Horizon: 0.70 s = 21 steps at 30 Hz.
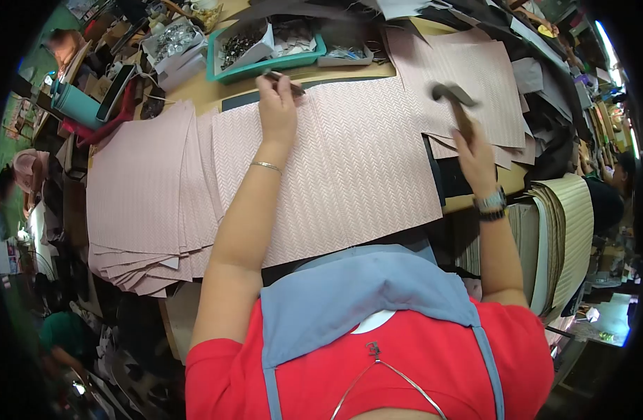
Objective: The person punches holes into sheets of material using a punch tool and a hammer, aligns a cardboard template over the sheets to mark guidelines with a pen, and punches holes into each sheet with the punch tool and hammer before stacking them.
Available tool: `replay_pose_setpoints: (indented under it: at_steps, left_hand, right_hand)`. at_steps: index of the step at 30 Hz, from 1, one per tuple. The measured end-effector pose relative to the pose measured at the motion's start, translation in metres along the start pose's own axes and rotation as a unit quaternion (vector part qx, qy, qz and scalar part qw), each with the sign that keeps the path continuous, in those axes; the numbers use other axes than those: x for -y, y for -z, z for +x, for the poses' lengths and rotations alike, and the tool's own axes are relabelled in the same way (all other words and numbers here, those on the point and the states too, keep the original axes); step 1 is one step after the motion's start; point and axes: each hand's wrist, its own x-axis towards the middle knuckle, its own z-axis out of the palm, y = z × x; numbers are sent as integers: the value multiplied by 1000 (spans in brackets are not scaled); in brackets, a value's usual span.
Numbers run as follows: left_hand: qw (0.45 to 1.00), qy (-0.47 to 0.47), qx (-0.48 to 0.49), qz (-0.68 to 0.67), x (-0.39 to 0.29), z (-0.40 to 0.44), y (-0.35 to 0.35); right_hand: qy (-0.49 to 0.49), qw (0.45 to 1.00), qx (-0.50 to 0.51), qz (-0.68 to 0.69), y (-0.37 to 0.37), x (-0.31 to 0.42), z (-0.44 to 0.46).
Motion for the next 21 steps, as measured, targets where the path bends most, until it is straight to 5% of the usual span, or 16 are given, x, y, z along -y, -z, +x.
replay_pose_setpoints:
  at_steps: [3,4,7,10,12,16,18,21]
  left_hand:
    - [983,44,-76,-164,4,8,6]
    - [979,69,-77,-175,4,10,10]
    - [974,140,-53,-170,10,21,37]
    - [997,-9,16,72,1,17,79]
    - [977,-8,-9,211,-31,-3,116]
    - [820,-5,-37,572,-58,-42,200]
    - [758,17,-38,650,-63,-61,227]
    - [762,1,-52,645,-67,-73,240]
  right_hand:
    - [-68,981,-67,-170,31,-75,-45]
    - [-174,956,-41,-232,40,-80,-55]
    - [-83,948,-80,-298,43,-122,-66]
    - [53,968,-93,-226,16,-82,-42]
    - [119,981,-26,-148,-18,-38,-33]
    - [123,976,28,-179,-64,35,-39]
    - [106,981,3,-162,-70,47,-37]
    - [81,995,49,14,-72,52,-32]
